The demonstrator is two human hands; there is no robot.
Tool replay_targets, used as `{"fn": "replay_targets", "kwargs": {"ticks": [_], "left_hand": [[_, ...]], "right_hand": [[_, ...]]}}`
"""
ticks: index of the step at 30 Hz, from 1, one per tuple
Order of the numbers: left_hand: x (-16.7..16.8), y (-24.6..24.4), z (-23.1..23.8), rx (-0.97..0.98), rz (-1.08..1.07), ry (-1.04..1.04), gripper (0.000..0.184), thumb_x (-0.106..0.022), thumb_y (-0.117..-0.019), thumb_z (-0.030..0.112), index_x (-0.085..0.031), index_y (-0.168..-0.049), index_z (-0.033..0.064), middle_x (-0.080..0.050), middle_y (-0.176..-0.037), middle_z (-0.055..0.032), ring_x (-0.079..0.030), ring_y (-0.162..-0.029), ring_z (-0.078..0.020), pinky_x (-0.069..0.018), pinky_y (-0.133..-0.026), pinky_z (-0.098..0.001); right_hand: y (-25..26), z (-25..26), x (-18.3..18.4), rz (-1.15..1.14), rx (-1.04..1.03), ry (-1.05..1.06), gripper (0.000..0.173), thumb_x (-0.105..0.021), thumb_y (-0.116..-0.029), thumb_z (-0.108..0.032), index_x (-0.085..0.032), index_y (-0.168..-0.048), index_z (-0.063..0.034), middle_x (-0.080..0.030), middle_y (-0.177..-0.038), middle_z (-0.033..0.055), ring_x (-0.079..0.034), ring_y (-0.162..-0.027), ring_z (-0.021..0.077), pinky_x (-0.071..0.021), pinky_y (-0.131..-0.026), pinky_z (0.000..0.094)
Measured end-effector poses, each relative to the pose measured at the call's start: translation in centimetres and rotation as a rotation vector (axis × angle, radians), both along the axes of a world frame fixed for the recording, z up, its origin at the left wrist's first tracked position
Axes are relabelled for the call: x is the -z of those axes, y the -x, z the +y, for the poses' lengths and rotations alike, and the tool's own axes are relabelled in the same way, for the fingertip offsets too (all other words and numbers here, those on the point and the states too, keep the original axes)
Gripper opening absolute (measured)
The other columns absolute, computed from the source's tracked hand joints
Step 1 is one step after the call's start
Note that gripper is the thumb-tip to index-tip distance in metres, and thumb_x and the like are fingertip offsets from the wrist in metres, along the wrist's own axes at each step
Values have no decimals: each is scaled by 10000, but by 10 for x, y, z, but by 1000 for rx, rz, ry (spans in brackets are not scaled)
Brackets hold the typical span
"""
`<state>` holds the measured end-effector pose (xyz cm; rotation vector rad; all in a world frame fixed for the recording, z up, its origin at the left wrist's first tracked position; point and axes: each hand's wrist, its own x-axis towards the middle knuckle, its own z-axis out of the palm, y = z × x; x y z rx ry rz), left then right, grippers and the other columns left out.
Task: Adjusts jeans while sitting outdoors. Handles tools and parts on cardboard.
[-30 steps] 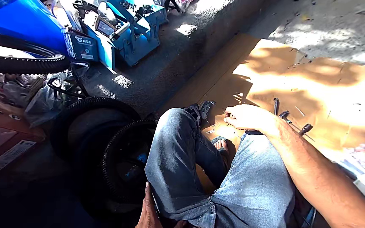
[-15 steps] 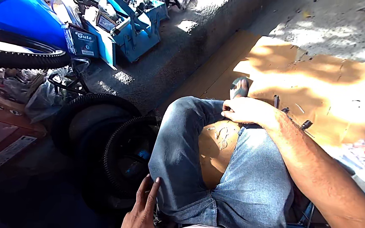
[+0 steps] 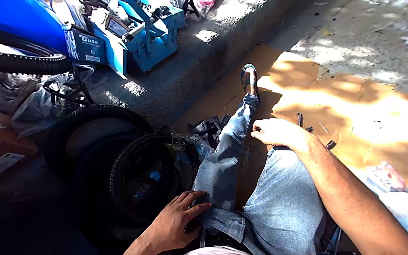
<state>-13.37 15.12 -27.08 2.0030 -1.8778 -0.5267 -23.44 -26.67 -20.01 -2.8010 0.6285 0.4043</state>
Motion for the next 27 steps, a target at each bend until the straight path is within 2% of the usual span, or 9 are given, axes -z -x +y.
{"fn": "replay_targets", "kwargs": {"ticks": [2, 4, 6, 9, 13, 15, 17, 18, 27], "left_hand": [[6, 0, 2, -21, 55, 74, 500, -689, -911, 356, -597, -1402, 347, -521, -1516, -14, -465, -1418, -214, -477, -1106, -432], [13, 3, 5, -34, 56, 208, 378, -680, -938, 341, -663, -1308, 265, -597, -1447, -16, -530, -1373, -192, -506, -1092, -410], [18, 3, 6, -18, 73, 295, 242, -650, -979, 302, -717, -1189, 201, -639, -1407, -21, -556, -1359, -183, -511, -1098, -398], [12, -2, 3, 15, 76, 247, 223, -600, -1027, 294, -747, -1152, 183, -663, -1374, -2, -576, -1333, -157, -516, -1080, -379], [-4, -14, -10, 92, 49, 131, 226, -576, -1042, 315, -763, -1081, 196, -689, -1299, 3, -661, -1172, -185, -580, -918, -414], [-9, -20, -20, 133, 60, 90, 222, -582, -1032, 311, -770, -1036, 194, -686, -1277, 1, -666, -1102, -218, -581, -847, -447], [-11, -25, -28, 171, 80, 36, 222, -584, -1027, 318, -774, -1024, 203, -670, -1274, 6, -636, -1121, -229, -562, -861, -467], [-11, -26, -32, 188, 87, 27, 215, -596, -1021, 323, -779, -1015, 211, -666, -1262, 8, -624, -1126, -226, -558, -864, -465], [-15, -30, -46, 279, 79, 9, 165, -651, -969, 268, -785, -917, 186, -678, -1173, -4, -630, -1070, -221, -553, -814, -460]], "right_hand": [[3, 25, -1, -75, -51, 99, 248, -585, -1023, -349, -694, -1111, -145, -705, -880, 124, -703, -836, 350, -547, -692, 584], [9, 61, 8, -198, -247, 81, 237, -597, -1000, -350, -722, -1094, -173, -705, -937, 76, -705, -863, 299, -574, -700, 551], [21, 106, 13, -224, -482, -115, 266, -548, -1029, -396, -730, -1070, -206, -696, -974, 20, -699, -891, 213, -590, -737, 483], [42, 170, 11, -129, -648, -359, 370, -467, -1066, -424, -691, -1052, -131, -666, -969, 90, -678, -914, 276, -562, -750, 494], [67, 230, 39, -364, -620, -142, 356, -556, -1021, -433, -674, -939, -108, -649, -852, 84, -681, -775, 273, -563, -594, 425], [72, 235, 54, -529, -675, 15, 134, -593, -1009, -284, -687, -1037, -192, -647, -902, 41, -646, -739, 225, -514, -538, 356], [75, 233, 57, -544, -767, 62, 266, -574, -1000, -140, -696, -1203, -261, -660, -978, 32, -629, -779, 214, -482, -565, 344], [75, 232, 57, -527, -789, 86, 303, -562, -996, -120, -695, -1222, -270, -659, -979, 29, -627, -788, 214, -476, -573, 344], [74, 240, 59, -467, -801, 194, 219, -529, -994, -95, -687, -1105, -198, -661, -932, 10, -633, -793, 196, -450, -569, 332]]}}
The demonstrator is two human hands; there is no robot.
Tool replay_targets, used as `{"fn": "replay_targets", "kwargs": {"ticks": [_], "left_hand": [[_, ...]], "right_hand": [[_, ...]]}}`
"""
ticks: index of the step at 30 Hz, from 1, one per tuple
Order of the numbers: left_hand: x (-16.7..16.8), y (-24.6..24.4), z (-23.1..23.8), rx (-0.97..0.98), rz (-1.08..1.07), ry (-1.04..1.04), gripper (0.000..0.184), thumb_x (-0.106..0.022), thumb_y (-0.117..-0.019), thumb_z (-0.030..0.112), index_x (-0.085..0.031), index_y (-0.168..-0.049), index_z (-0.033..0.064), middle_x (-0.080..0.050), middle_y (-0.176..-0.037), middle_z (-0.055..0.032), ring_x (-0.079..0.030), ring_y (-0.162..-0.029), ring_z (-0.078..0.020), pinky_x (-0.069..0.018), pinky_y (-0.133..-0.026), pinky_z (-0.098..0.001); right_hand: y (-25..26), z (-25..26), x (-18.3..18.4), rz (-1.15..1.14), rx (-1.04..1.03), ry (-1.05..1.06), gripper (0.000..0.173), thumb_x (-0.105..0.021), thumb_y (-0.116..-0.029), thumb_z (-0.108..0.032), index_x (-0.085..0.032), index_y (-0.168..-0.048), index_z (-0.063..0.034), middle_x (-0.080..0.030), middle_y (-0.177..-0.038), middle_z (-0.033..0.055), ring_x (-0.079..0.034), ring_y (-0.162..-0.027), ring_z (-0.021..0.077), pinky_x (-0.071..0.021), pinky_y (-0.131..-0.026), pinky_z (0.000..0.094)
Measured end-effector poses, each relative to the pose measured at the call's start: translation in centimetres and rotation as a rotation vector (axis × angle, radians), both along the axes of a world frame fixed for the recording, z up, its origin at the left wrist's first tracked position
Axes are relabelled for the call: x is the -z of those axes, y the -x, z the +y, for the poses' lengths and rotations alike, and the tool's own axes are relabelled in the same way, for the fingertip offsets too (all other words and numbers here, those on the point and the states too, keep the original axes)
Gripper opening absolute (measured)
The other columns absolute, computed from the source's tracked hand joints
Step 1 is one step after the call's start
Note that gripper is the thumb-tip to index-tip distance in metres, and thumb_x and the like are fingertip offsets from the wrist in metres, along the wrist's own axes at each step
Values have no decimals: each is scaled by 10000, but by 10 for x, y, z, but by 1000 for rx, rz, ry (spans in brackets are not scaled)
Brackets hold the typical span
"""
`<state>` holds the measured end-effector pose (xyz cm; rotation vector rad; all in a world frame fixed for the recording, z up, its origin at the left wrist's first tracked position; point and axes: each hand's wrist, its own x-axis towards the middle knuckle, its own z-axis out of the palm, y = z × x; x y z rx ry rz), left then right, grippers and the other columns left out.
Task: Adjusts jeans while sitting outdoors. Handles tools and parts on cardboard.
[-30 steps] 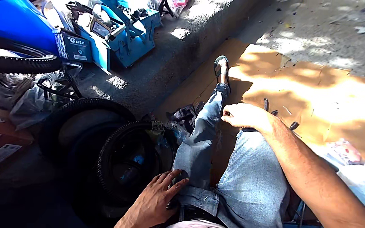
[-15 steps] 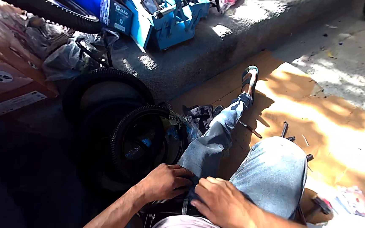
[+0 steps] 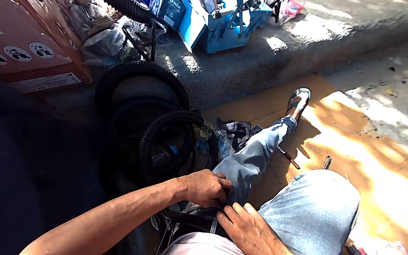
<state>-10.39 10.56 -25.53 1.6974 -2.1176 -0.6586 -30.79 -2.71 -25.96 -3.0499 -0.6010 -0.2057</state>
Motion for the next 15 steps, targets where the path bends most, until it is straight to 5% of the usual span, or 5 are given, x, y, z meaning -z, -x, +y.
{"fn": "replay_targets", "kwargs": {"ticks": [5, 11, 15], "left_hand": [[-6, -3, 14, -119, 21, -112, 243, -754, -879, 313, -742, -1101, 214, -627, -1294, -6, -599, -1165, -224, -553, -860, -474], [3, 12, 31, -303, 133, -145, 511, -785, -812, 416, -605, -1233, 188, -494, -1450, -42, -479, -1337, -271, -524, -961, -504], [9, 21, 34, -448, 245, -181, 884, -847, -746, 428, -431, -1497, 219, -299, -1634, -61, -359, -1472, -290, -505, -1036, -519]], "right_hand": [[9, -6, 6, -23, 23, -7, 156, -532, -981, -59, -664, -912, -106, -631, -873, 52, -638, -767, 217, -531, -579, 321], [12, -8, 4, -121, 6, -93, 154, -532, -1003, -65, -680, -977, -100, -620, -849, 46, -618, -762, 203, -535, -639, 308], [13, -5, 2, -144, -9, -230, 163, -546, -1002, -63, -691, -1060, -109, -635, -885, 48, -634, -807, 201, -559, -708, 305]]}}
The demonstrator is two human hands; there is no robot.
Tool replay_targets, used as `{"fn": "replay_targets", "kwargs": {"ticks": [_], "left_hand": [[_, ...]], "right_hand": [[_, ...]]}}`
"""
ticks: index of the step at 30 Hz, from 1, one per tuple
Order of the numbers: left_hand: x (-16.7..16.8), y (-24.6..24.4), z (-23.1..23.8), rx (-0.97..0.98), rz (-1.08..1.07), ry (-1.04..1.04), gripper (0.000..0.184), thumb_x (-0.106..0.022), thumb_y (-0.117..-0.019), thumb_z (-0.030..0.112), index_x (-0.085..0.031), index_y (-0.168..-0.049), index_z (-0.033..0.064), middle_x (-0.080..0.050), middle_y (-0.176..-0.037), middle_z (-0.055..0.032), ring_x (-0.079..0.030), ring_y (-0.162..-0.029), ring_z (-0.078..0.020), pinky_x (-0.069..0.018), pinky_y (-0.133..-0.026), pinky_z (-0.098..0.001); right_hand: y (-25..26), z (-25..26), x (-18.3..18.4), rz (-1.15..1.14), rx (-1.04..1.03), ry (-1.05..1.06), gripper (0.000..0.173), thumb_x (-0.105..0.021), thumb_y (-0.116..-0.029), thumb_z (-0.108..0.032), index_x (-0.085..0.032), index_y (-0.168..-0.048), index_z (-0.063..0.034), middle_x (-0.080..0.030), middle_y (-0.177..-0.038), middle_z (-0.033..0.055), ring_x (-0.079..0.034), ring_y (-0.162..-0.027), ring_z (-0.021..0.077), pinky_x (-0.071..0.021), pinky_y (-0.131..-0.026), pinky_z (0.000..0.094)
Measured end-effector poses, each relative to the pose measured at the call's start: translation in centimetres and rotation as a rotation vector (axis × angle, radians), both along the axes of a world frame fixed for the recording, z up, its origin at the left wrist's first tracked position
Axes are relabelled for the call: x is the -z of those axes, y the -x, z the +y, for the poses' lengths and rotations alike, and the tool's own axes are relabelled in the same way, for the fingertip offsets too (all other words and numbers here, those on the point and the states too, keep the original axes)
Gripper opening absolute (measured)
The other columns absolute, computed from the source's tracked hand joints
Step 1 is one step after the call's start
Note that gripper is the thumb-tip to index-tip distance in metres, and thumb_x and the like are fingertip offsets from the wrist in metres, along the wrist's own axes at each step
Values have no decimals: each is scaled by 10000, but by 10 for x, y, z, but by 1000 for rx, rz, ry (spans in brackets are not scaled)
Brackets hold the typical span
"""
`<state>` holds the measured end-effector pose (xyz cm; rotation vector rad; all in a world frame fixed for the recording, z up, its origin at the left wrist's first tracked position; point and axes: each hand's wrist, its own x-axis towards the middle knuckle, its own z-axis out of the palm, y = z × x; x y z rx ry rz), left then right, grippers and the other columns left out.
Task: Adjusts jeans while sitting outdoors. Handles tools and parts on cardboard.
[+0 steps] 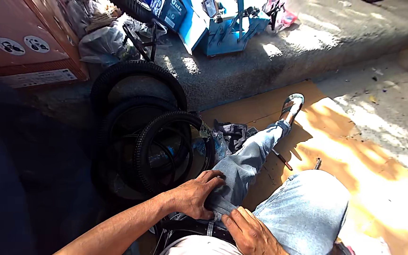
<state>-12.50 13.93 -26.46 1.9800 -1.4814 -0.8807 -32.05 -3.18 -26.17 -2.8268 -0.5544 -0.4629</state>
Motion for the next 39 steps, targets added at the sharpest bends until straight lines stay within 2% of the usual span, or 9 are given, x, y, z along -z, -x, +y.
{"fn": "replay_targets", "kwargs": {"ticks": [2, 5, 10, 15, 21, 25, 31, 36, 39], "left_hand": [[6, 5, 1, -3, 7, 12, 985, -849, -744, 435, -340, -1578, 305, -182, -1691, -78, -296, -1515, -311, -493, -1056, -544], [23, 12, 6, 23, -37, 115, 876, -757, -818, 532, -355, -1579, 375, -115, -1714, -113, -167, -1568, -326, -410, -1142, -558], [35, 29, 13, -12, -361, 222, 777, -692, -860, 559, -424, -1550, 322, -372, -1632, -122, -344, -1505, -355, -404, -1153, -537], [42, 31, 11, -10, -584, 267, 870, -630, -808, 682, -434, -1549, 270, -452, -1576, -169, -478, -1416, -385, -510, -1036, -543], [44, 33, 15, -90, -455, 223, 881, -542, -820, 734, -426, -1561, 271, -399, -1616, -135, -472, -1429, -314, -539, -1009, -494], [48, 38, 19, -238, -209, 206, 863, -601, -837, 734, -434, -1558, 290, -342, -1652, -56, -452, -1442, -217, -552, -1015, -448], [58, 42, 18, -294, -259, 256, 824, -637, -862, 630, -460, -1550, 213, -398, -1617, -113, -494, -1411, -224, -537, -1046, -413], [59, 43, 24, -327, -214, 285, 755, -705, -838, 485, -518, -1505, 184, -435, -1593, -106, -473, -1432, -205, -516, -1087, -398], [59, 44, 29, -388, -186, 300, 724, -705, -835, 498, -555, -1469, 181, -475, -1562, -95, -514, -1394, -198, -542, -1055, -405]], "right_hand": [[0, 6, -3, 6, -11, -36, 174, -546, -1005, -56, -690, -1089, -104, -644, -901, 54, -642, -827, 204, -566, -734, 306], [0, 14, -8, 14, -17, -46, 178, -544, -1014, -58, -696, -1099, -98, -653, -910, 59, -646, -836, 212, -564, -743, 310], [4, 19, -12, 43, -26, -56, 174, -533, -1029, -67, -690, -1099, -98, -654, -911, 62, -649, -853, 217, -562, -763, 318], [7, 19, -11, 58, -26, -122, 173, -526, -1038, -71, -680, -1109, -102, -657, -939, 66, -653, -876, 216, -561, -786, 310], [3, 15, -8, 69, 4, -138, 168, -513, -1044, -78, -663, -1118, -95, -647, -940, 80, -656, -877, 228, -570, -772, 322], [3, 10, -7, 114, 37, -180, 185, -524, -1038, -90, -659, -1165, -96, -642, -945, 85, -658, -877, 234, -576, -767, 327], [1, 7, -5, 147, 44, -234, 204, -540, -1034, -104, -648, -1207, -98, -633, -950, 89, -658, -859, 231, -580, -753, 317], [-3, 5, -5, 264, 133, -325, 235, -563, -1034, -192, -640, -1242, -116, -641, -1015, 99, -685, -890, 224, -601, -728, 323], [-14, -2, -18, 513, 201, -393, 416, -627, -995, -383, -612, -1323, -129, -652, -1143, 121, -694, -971, 257, -608, -781, 402]]}}
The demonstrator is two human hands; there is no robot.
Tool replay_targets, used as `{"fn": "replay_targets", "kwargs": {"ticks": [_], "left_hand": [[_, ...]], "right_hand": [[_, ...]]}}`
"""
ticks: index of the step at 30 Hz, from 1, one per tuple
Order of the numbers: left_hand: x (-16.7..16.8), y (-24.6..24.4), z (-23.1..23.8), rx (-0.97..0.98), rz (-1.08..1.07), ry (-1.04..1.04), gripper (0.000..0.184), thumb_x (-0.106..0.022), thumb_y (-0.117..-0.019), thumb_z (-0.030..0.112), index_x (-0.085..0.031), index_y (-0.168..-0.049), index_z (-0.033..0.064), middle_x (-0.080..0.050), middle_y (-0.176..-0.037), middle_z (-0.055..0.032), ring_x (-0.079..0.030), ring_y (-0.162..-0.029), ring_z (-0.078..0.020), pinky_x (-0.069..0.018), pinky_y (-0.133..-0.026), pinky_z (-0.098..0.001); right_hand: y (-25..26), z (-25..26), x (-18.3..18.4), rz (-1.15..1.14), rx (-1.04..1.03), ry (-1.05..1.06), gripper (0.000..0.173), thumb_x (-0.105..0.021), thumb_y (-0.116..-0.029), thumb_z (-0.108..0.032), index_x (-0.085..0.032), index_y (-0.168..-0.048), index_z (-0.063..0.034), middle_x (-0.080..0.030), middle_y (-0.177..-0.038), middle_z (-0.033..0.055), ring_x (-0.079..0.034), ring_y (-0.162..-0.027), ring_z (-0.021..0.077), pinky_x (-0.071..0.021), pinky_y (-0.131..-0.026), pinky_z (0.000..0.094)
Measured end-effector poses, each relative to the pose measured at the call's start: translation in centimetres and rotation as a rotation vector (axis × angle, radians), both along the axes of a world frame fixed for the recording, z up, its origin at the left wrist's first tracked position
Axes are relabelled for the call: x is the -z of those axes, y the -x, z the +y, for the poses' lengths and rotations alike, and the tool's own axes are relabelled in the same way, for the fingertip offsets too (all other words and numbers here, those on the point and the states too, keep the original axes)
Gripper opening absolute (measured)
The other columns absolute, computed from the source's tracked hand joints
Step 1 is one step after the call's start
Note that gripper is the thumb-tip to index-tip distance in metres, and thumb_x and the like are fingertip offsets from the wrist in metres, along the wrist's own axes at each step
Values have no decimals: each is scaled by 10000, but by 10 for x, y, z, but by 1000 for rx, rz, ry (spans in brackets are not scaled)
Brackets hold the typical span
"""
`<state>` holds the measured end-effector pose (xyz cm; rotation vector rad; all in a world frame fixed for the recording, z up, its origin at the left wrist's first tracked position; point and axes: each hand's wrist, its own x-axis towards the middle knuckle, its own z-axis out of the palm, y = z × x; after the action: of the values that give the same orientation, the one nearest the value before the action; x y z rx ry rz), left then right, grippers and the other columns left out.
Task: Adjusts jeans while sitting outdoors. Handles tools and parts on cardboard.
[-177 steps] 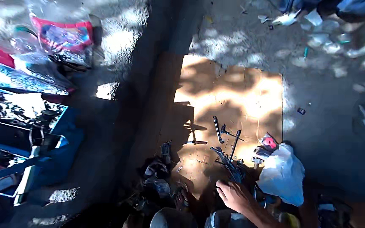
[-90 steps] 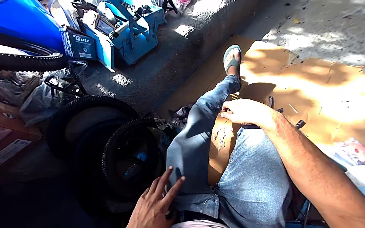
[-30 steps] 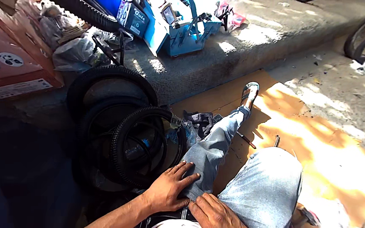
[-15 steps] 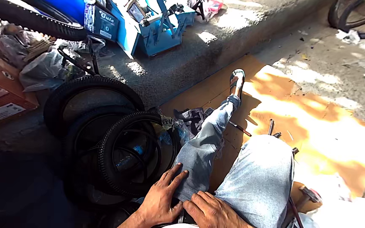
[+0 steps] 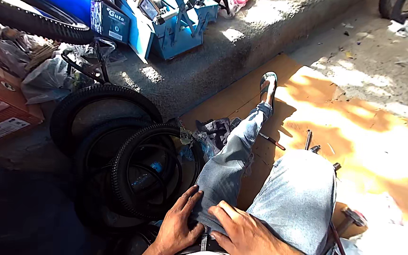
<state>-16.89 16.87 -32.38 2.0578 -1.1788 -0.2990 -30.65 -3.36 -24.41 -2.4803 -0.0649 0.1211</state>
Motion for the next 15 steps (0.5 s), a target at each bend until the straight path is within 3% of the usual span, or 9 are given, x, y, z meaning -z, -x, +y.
{"fn": "replay_targets", "kwargs": {"ticks": [2, 3, 6, 9, 12, 15], "left_hand": [[-2, 5, 3, -138, -57, -5, 745, -681, -799, 606, -617, -1370, 131, -587, -1425, -107, -627, -1233, -194, -596, -918, -402], [-3, 9, 3, -227, -87, -31, 784, -677, -769, 676, -642, -1291, 92, -638, -1312, -119, -668, -1115, -201, -607, -836, -409], [-14, 23, 7, -433, -57, -189, 794, -702, -691, 736, -653, -1104, 59, -665, -1023, -99, -668, -880, -210, -593, -711, -440], [-29, 33, 11, -485, 107, -340, 676, -724, -726, 676, -714, -1003, 60, -704, -934, -109, -697, -846, -273, -578, -733, -540], [-39, 37, 10, -502, 93, -410, 600, -721, -758, 651, -730, -969, 90, -713, -873, -89, -706, -786, -278, -567, -674, -553], [-43, 42, 10, -496, 110, -439, 551, -709, -778, 650, -719, -917, 116, -703, -802, -61, -691, -719, -253, -547, -625, -542]], "right_hand": [[-17, -8, -10, 135, 32, -15, 550, -570, -983, -589, -609, -1330, -163, -644, -1220, 95, -658, -1091, 253, -580, -866, 434], [-28, -12, -14, 165, 59, 7, 577, -522, -991, -624, -613, -1333, -168, -636, -1277, 86, -632, -1174, 255, -565, -915, 444], [-72, -22, -12, 218, 112, 146, 537, -413, -1056, -506, -598, -1386, -124, -593, -1397, 116, -554, -1316, 297, -498, -1031, 490], [-113, -26, 5, 303, 98, 240, 536, -359, -1076, -499, -647, -1308, -111, -614, -1331, 103, -511, -1323, 305, -433, -1054, 536], [-144, -21, 11, 406, 107, 333, 604, -348, -1069, -552, -682, -1270, -91, -623, -1356, 113, -481, -1356, 326, -330, -1110, 595], [-156, -10, 15, 491, 136, 348, 640, -363, -1062, -550, -672, -1255, -23, -599, -1363, 201, -502, -1339, 388, -410, -1046, 607]]}}
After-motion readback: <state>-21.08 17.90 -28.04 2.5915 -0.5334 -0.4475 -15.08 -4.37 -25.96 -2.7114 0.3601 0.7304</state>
